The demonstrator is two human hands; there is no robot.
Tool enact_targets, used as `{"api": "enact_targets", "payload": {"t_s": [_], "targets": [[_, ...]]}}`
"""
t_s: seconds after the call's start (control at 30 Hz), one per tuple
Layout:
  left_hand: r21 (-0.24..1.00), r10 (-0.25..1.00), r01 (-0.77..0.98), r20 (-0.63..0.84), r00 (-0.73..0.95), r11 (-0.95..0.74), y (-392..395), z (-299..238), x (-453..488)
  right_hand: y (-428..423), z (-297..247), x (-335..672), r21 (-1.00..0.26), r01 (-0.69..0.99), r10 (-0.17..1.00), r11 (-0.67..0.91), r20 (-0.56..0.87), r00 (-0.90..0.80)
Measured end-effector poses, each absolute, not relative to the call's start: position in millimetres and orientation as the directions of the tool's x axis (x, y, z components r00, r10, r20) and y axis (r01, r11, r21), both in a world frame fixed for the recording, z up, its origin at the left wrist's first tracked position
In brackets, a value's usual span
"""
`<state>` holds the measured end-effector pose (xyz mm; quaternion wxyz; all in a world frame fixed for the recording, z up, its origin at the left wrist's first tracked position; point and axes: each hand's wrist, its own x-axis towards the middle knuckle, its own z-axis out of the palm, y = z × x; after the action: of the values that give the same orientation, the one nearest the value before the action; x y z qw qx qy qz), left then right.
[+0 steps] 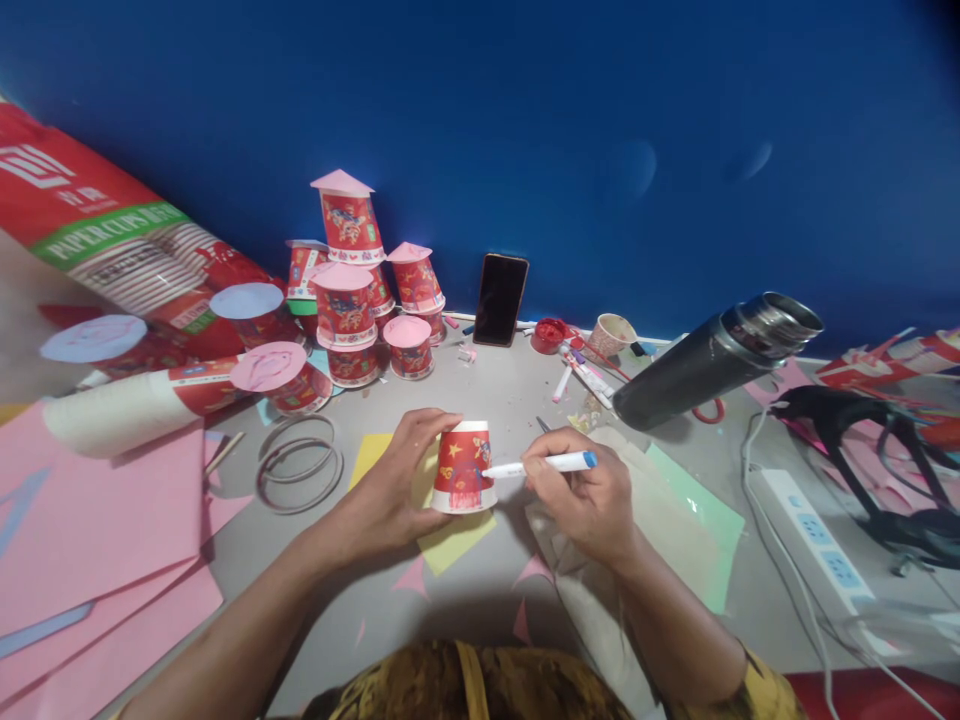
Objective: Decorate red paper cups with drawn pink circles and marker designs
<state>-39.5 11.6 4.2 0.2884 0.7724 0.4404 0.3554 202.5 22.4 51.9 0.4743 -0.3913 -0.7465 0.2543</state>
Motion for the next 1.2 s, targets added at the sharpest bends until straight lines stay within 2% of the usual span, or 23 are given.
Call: {"api": "enact_targets", "payload": {"t_s": [1.2], "targets": [[0.746,0.868,0.471,0.296,0.398,-0.470,10.7,3.0,-40.2,22.7,51.2,203.2,-0.733,0.342,0.809,0.588,0.539,-0.235]]}}
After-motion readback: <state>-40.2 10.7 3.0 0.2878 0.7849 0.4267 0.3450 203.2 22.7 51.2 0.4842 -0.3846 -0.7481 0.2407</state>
